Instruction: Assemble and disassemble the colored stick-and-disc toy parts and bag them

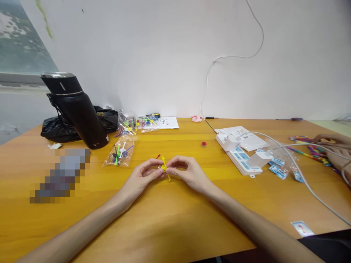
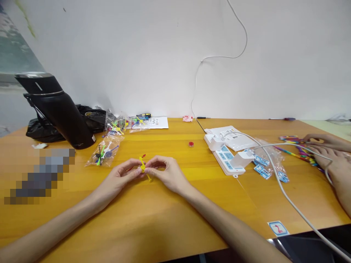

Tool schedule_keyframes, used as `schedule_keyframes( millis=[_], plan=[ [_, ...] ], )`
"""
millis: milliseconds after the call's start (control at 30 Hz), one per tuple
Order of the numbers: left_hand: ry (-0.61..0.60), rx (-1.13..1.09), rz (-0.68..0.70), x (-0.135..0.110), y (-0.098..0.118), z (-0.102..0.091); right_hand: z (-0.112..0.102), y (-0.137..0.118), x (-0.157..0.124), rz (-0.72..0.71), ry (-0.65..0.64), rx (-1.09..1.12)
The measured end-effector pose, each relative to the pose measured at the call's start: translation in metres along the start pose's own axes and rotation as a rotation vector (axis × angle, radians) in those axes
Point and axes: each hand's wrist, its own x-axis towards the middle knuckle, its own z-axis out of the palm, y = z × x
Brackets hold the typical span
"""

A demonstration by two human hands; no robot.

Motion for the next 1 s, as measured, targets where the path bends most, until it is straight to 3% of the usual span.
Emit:
schedule_keyframes(
  millis=[400,567,800,1000],
  plan=[
    [0.029,-0.039,0.020,0.002,0.001,-0.001,0.004,0.008,0.000,-0.006,0.023,0.022],
    [0.064,-0.002,0.034,0.003,0.000,-0.002,0.007,0.010,-0.002,-0.072,0.048,-0.094],
    [0.045,-0.063,-0.024,0.002,-0.001,-0.001,0.009,0.010,-0.005,-0.042,-0.014,0.001],
    [0.008,-0.116,-0.048,0.002,-0.002,-0.001,0.010,0.008,-0.004,-0.108,0.018,-0.090]
  ],
)
